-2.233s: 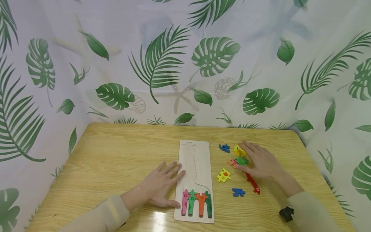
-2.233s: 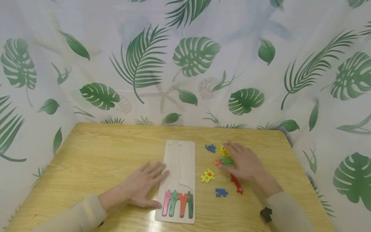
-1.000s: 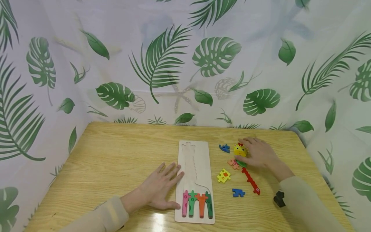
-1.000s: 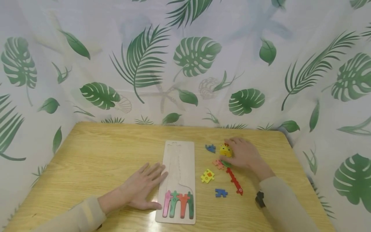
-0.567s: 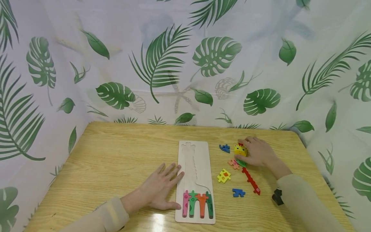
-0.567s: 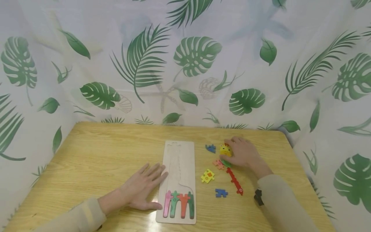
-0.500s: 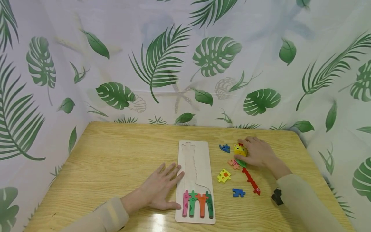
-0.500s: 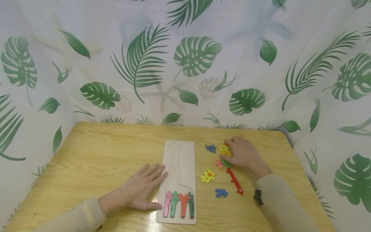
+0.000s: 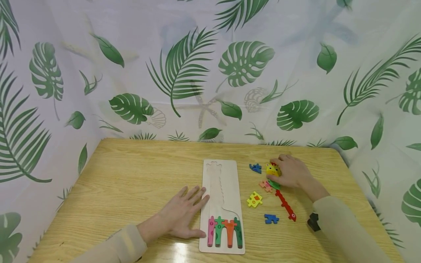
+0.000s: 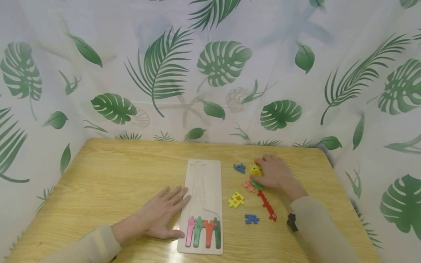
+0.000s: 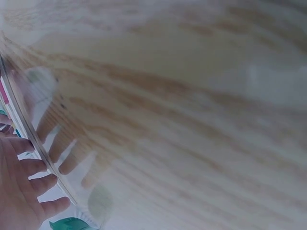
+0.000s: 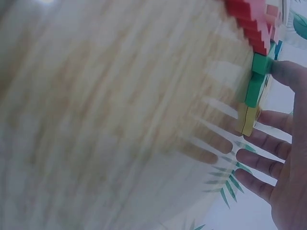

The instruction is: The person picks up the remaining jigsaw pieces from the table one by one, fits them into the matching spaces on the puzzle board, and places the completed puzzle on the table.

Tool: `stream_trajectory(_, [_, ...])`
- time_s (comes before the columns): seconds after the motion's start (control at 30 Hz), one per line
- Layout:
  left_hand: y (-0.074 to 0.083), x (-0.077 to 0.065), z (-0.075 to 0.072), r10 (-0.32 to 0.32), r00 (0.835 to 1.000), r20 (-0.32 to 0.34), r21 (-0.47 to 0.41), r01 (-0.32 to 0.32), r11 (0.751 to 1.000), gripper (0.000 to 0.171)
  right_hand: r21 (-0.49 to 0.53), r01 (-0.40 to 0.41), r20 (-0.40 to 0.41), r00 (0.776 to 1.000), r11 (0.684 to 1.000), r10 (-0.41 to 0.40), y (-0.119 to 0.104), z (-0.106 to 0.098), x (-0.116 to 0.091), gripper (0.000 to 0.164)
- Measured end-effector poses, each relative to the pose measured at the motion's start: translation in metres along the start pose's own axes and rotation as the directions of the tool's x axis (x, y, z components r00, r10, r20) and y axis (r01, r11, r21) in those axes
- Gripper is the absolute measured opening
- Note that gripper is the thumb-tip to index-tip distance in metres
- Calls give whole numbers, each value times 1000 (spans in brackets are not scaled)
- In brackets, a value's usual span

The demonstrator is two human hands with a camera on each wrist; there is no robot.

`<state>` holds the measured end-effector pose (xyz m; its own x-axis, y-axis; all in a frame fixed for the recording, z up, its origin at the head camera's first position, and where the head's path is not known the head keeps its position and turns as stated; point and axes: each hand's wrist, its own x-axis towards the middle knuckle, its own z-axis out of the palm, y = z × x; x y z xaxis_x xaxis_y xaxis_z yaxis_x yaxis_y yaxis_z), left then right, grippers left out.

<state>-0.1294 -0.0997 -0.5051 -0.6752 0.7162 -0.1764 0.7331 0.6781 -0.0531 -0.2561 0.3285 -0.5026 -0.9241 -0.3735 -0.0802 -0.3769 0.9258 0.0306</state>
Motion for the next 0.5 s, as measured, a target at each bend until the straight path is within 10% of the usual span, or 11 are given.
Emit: stream_trajectory(0.5, [0,0,1,1,1000,-2,-20,-1,1000,109,1,7,17,1000,1000,-7,-1,-5,9,67])
